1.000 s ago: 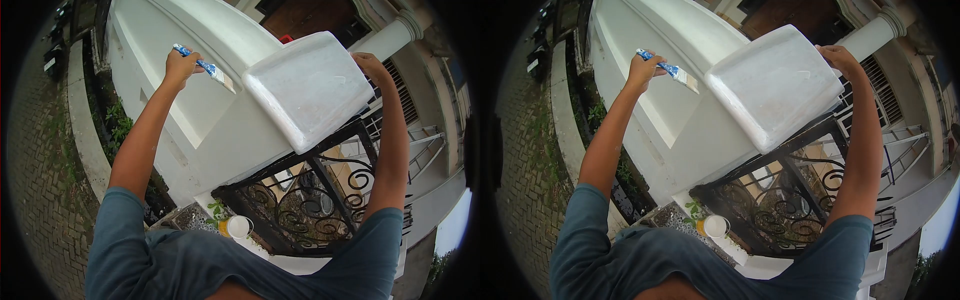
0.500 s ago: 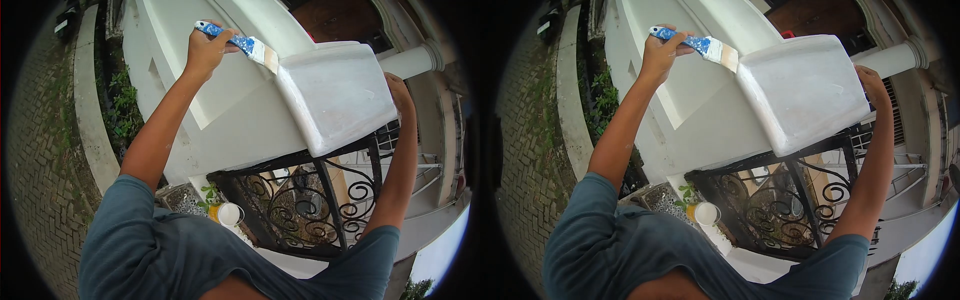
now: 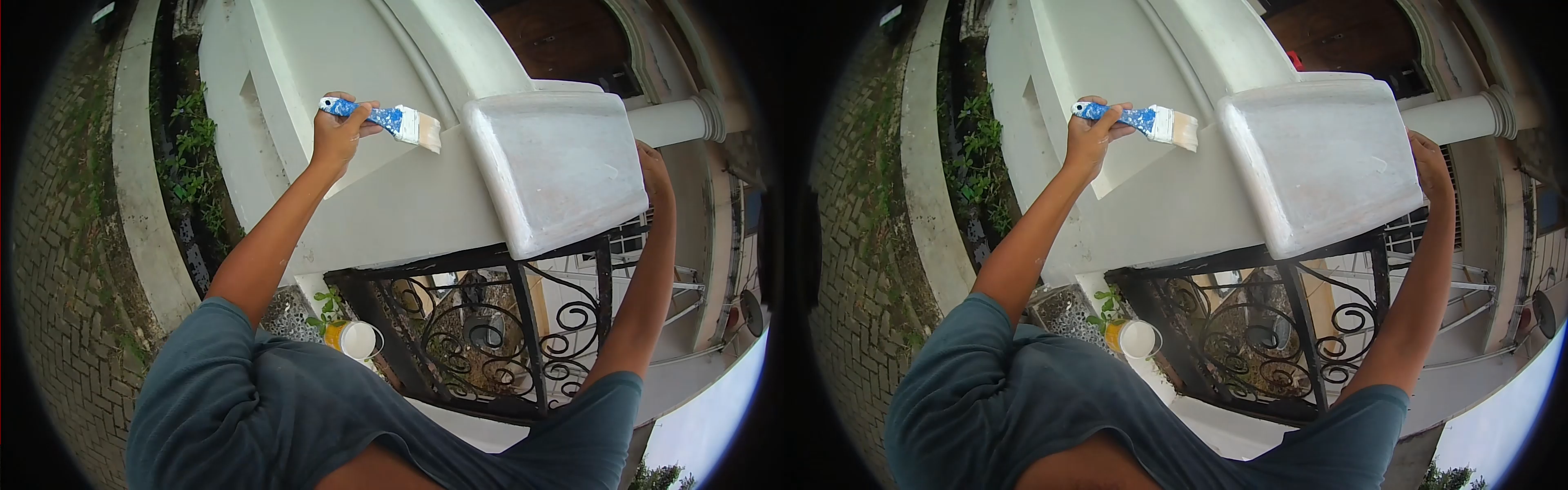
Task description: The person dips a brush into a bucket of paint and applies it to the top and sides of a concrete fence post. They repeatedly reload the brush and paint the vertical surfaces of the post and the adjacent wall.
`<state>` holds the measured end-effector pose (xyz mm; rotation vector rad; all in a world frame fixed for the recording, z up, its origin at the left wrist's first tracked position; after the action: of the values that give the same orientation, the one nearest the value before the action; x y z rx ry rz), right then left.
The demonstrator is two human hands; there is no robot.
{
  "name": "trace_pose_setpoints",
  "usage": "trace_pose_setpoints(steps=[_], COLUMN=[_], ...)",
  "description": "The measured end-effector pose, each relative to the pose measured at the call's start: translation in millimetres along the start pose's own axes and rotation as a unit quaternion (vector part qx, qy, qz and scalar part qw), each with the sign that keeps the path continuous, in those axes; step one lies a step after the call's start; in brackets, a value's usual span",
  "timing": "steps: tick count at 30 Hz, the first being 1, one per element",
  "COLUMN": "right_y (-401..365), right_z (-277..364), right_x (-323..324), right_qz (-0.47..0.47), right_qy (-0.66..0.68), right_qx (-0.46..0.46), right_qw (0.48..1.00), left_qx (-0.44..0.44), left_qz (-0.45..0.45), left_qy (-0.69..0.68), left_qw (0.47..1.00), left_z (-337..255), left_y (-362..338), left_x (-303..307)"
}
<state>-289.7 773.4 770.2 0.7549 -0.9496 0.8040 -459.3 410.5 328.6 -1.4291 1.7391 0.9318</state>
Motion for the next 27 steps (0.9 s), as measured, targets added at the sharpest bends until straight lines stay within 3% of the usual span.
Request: trace_pose_setpoints(steps=[7, 12, 18, 25, 27], right_y=[3.1, 2.8, 4.1, -1.6, -1.4], right_z=[-2.5, -5.3, -4.3, -3.6, -3.6], right_x=[0.7, 3.3, 3.7, -0.3, 1.5], right_qz=[0.013, 0.017, 0.015, -0.009, -0.017], right_qy=[0.016, 0.012, 0.008, 0.005, -0.013], right_qx=[-0.004, -0.005, 0.012, -0.005, -0.001], right_qw=[1.0, 1.0, 1.0, 1.0, 1.0], left_qx=[-0.11, -0.141, -0.136, -0.233, -0.236], left_qz=[0.059, 0.04, 0.018, 0.011, 0.013], left_qy=[0.001, -0.056, -0.061, 0.175, 0.167], left_qw=[0.992, 0.988, 0.989, 0.956, 0.957], left_z=[-50.6, -84.5, -71.1, -88.3, -91.3], left_y=[-0.4, 1.3, -7.1, -44.2, -41.4], left_x=[-59.7, -54.3, -69.7, -71.0, -69.1])
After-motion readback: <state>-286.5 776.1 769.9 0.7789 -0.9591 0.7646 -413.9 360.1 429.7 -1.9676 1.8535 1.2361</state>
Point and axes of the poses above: each hand's wrist, its own y-axis towards the middle knuckle, its own x-axis out of the back of the hand, z = x × y, the point moved 10 cm from there along y, towards the middle knuckle, and after that the axes turned 2 degrees about -z, right-handed, at the moved point
